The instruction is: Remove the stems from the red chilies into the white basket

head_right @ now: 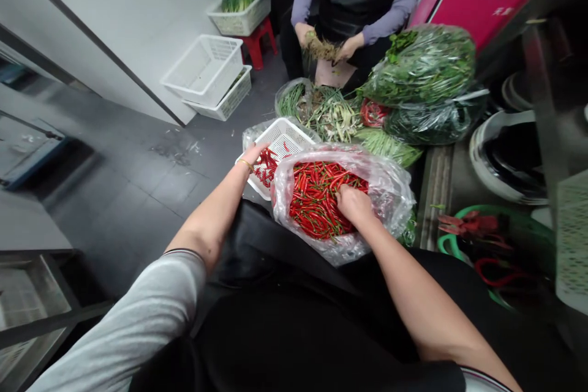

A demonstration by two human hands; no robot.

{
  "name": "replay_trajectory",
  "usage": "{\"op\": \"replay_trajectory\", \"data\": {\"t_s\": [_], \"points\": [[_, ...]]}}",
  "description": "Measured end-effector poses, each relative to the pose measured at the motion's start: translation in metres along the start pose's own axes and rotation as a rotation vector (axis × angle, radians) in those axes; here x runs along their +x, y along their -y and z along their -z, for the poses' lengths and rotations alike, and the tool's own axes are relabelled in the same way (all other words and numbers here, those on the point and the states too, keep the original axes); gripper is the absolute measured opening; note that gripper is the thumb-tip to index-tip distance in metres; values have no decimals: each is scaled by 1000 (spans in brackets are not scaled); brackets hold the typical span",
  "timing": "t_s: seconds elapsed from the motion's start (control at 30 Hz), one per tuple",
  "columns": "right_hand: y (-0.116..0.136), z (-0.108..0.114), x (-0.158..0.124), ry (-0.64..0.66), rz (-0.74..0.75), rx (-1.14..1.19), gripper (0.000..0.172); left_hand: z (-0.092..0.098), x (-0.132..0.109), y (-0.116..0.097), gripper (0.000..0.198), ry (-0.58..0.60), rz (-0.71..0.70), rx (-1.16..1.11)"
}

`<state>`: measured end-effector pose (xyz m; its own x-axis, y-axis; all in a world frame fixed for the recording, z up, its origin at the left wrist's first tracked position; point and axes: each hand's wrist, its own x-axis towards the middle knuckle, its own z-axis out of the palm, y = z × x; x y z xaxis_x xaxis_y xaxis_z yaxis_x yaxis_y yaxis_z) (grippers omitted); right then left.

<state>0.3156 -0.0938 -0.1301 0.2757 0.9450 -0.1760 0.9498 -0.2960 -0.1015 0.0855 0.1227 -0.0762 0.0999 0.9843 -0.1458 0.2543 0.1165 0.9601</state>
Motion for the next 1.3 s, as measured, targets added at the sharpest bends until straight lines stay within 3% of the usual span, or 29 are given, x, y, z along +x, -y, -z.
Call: {"op": "replay_trajectory", "data": {"t_s": [0.07,0.13,0.23,0.3,0.37,0.43,0.5,0.6,0.7,0.77,0.83,0.9,1.0,1.07,1.13,1.2,1.3], "points": [[-2,9,-13,-19,6,18,24,-6,-8,-7,53,-42,-82,90],[-5,18,-26,-60,15,51,23,-24,-36,-12,51,67,-249,126],[-9,34,-41,-134,64,164,20,-63,-97,-10,38,538,-521,204],[-12,43,-49,-172,129,301,20,-87,-131,-4,31,762,-585,300],[-14,49,-56,-193,174,470,22,-101,-153,5,14,817,-528,399],[-14,48,-65,-159,203,649,25,-104,-165,15,16,801,-444,454],[-9,39,-75,-69,240,793,30,-100,-174,24,18,857,-382,443],[4,15,-95,50,287,782,33,-86,-190,37,14,1075,-218,366],[12,-1,-118,189,398,727,35,-69,-210,42,17,1322,65,274],[9,-3,-130,326,467,853,40,-58,-219,37,22,1485,250,175],[2,-1,-132,371,445,990,46,-49,-220,27,29,1560,357,47],[-4,-1,-124,249,367,951,45,-43,-211,18,33,1454,368,-90],[-1,-11,-97,24,332,508,29,-38,-188,16,32,1084,333,-266],[7,-20,-78,9,376,196,29,-36,-174,22,28,871,320,-316],[14,-25,-64,39,445,43,27,-37,-166,30,23,719,292,-279],[15,-21,-56,-3,441,76,24,-41,-163,36,20,633,232,-176],[8,-8,-54,-133,290,391,22,-56,-165,39,17,683,1,-9]]}}
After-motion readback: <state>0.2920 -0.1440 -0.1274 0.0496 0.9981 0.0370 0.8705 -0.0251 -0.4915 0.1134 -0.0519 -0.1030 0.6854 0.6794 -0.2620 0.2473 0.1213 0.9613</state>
